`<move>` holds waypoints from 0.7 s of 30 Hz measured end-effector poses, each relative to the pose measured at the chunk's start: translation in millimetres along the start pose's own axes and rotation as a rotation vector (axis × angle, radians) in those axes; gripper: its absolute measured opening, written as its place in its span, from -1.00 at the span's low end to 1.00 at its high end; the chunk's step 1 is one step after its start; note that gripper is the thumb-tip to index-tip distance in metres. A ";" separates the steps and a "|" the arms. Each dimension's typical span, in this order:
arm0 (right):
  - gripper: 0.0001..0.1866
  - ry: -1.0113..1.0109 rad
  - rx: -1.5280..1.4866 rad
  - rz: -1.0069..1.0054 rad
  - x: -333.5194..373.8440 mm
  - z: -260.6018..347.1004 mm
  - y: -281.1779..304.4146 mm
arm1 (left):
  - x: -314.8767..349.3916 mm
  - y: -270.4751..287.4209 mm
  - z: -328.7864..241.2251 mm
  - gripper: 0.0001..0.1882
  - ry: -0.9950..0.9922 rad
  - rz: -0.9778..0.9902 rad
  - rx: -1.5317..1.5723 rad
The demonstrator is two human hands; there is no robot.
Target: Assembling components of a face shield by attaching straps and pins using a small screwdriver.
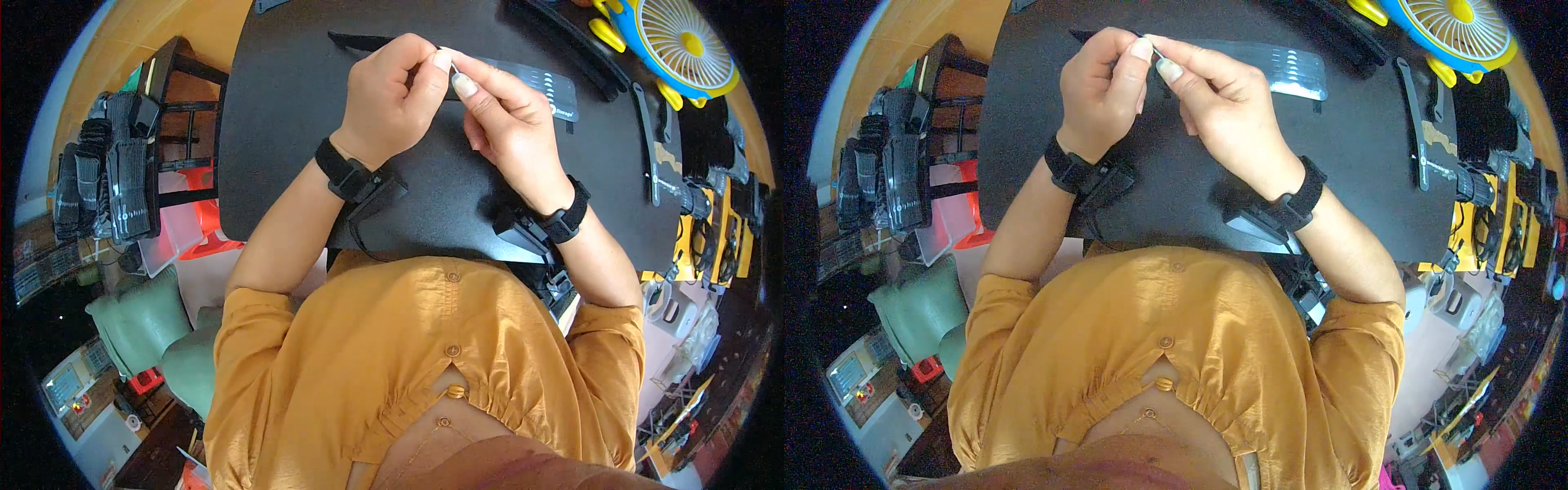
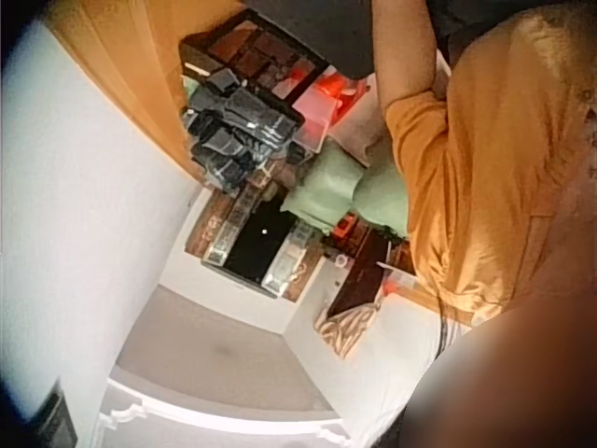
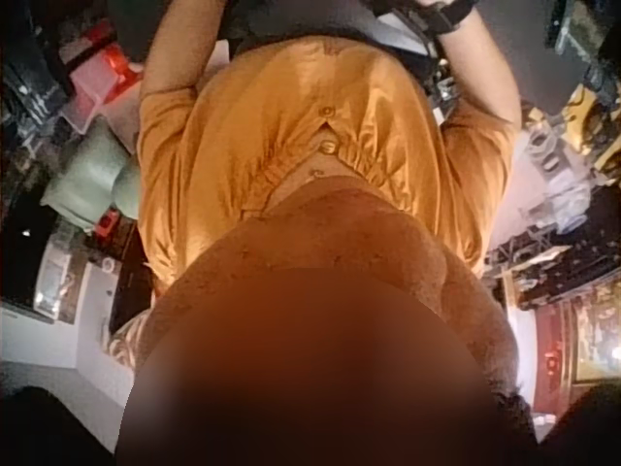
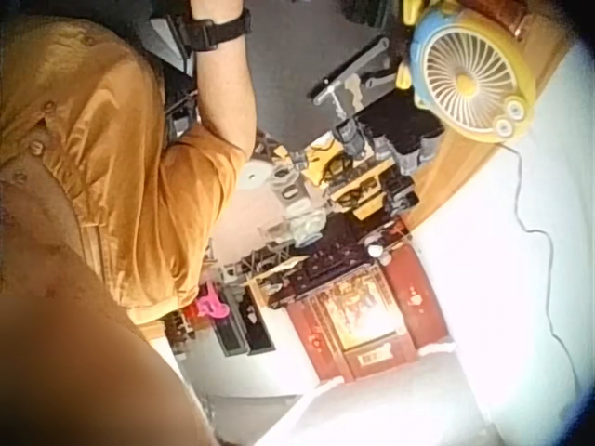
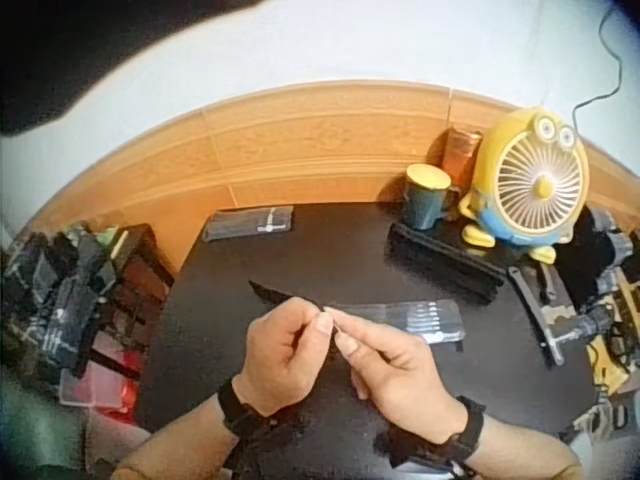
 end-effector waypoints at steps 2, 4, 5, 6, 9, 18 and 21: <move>-0.71 -0.027 -0.027 -0.005 -0.8 1.5 -1.4 | -0.1 -1.4 2.0 -0.87 0.009 -0.007 -0.006; -0.72 -0.055 -0.053 -0.010 -1.1 1.2 -1.0 | -0.9 -3.2 3.7 -0.87 0.018 -0.015 -0.011; -0.72 -0.087 -0.092 -0.007 -2.0 -0.1 -0.1 | -1.3 -4.0 4.1 -0.87 0.015 -0.022 -0.035; -0.72 -0.119 -0.131 -0.004 -2.7 -1.2 0.8 | -1.9 -4.7 4.5 -0.87 0.011 -0.028 -0.059; -0.73 -0.178 -0.191 -0.002 -3.9 -3.3 2.6 | -3.3 -5.8 6.1 -0.86 -0.027 -0.042 -0.099; -0.72 0.144 0.097 -0.070 -2.7 5.4 1.6 | -3.0 3.6 -1.8 -0.73 0.296 0.036 0.257; -0.70 0.224 0.244 -0.059 -1.2 3.5 4.8 | -5.5 6.5 -4.8 -0.60 0.616 0.168 0.556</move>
Point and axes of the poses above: each hand's wrist, its own x-axis away from the middle knuckle, its own y-axis out of the back of the hand, z = x × y, the point moved 1 cm from there along -x, towards the middle knuckle, and after that the axes turned 6 degrees about -x, right-handed, at the moved point
